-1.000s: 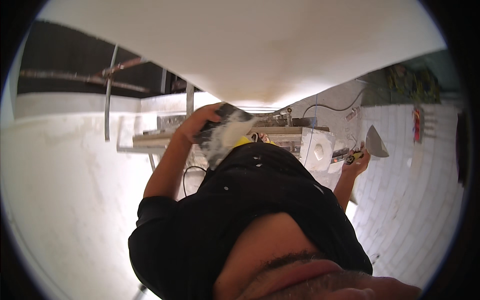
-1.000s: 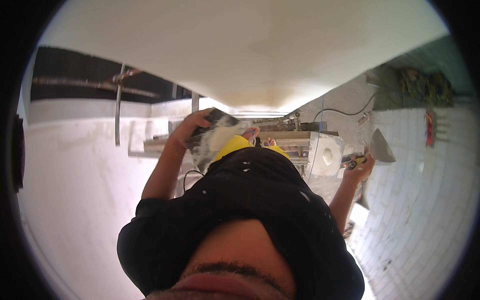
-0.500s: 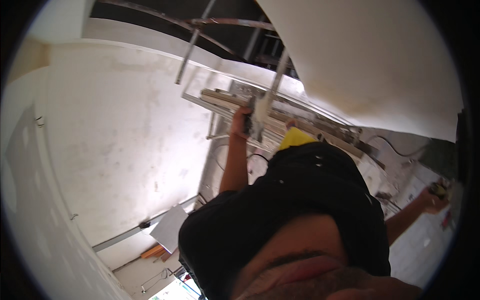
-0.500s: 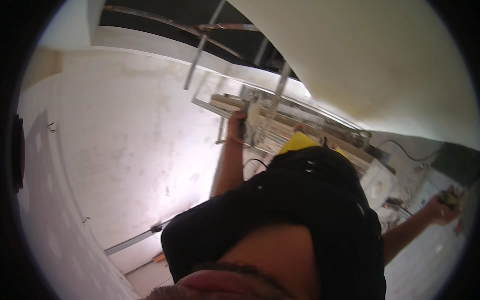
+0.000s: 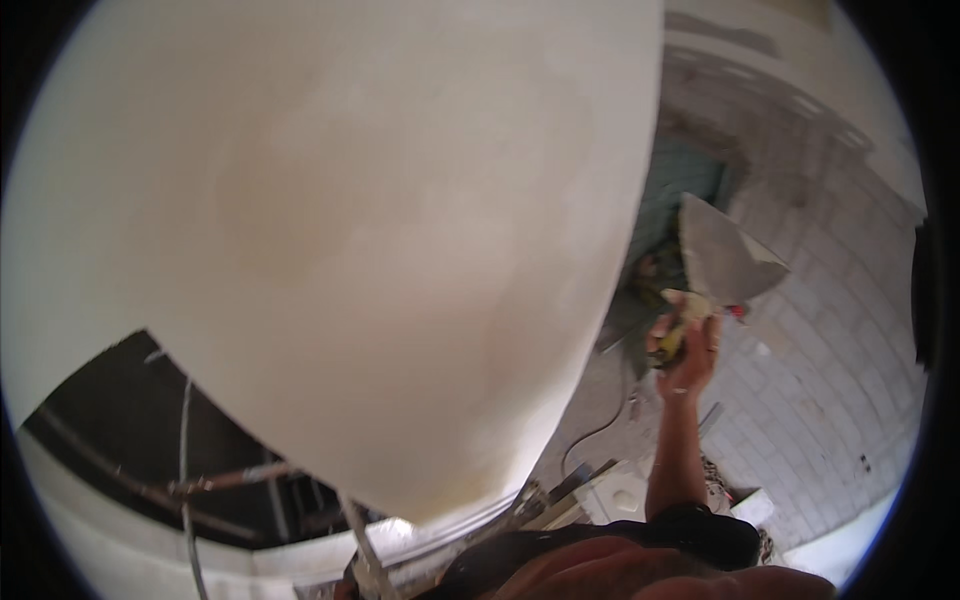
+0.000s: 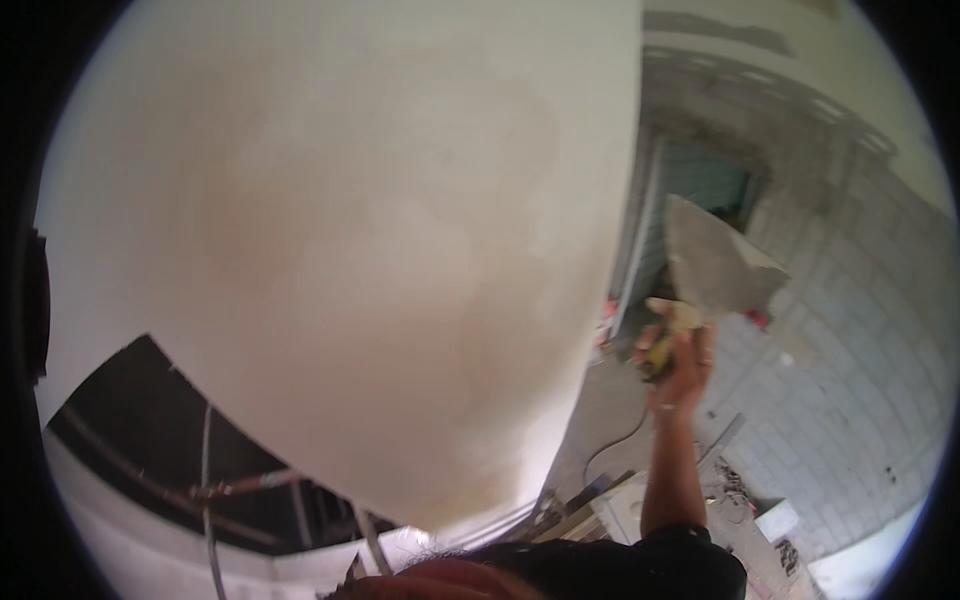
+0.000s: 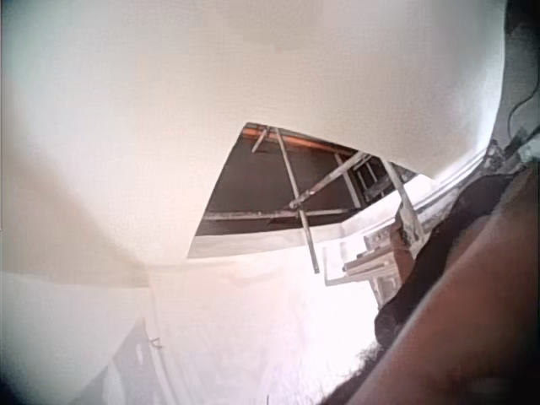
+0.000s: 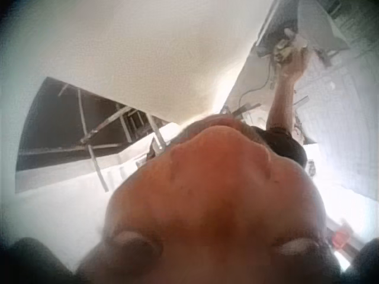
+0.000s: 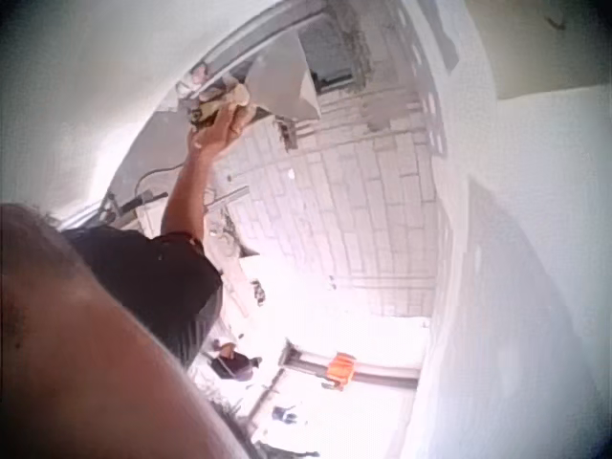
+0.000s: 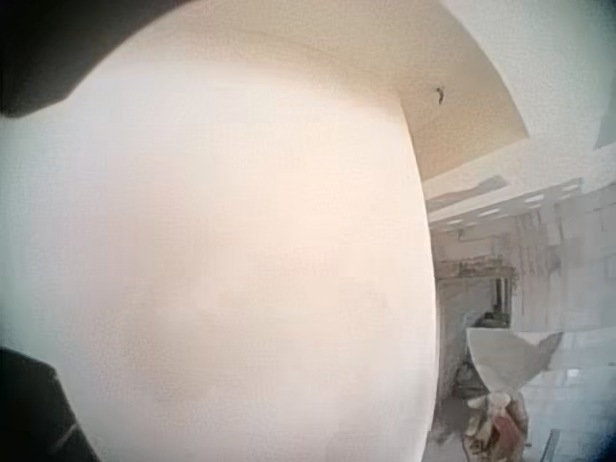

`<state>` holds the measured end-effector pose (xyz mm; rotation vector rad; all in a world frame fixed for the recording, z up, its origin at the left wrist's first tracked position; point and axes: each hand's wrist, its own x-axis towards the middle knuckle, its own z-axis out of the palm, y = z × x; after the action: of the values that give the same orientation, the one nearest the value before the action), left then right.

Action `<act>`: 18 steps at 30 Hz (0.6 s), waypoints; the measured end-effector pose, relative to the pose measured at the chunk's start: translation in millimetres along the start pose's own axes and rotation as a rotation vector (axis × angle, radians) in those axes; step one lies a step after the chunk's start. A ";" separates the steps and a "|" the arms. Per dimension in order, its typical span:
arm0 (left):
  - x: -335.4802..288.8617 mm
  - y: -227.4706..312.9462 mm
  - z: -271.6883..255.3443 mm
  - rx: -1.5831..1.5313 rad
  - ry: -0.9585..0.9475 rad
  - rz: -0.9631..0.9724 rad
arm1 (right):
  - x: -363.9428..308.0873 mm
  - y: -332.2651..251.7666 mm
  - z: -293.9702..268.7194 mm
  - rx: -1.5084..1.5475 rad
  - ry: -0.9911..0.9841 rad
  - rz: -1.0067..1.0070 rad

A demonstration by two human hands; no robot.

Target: The person applies plaster to a wall using a trowel and a hawk. They repeatedly scoop plaster from the hawk and spread it onto the wall surface, smoothing it out with the trowel. The person works on a section of the wall, ensuring an even application of the material.

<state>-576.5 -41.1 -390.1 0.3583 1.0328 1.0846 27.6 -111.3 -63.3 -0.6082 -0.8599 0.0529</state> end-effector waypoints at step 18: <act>118.4 64.4 105.8 0.104 -0.252 -0.141 | 239.0 -142.0 243.3 0.266 -0.184 -0.407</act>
<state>-514.5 114.1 -352.0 0.4857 0.8771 0.8378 -18.0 -44.8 297.3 -0.1730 -1.1203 -0.1458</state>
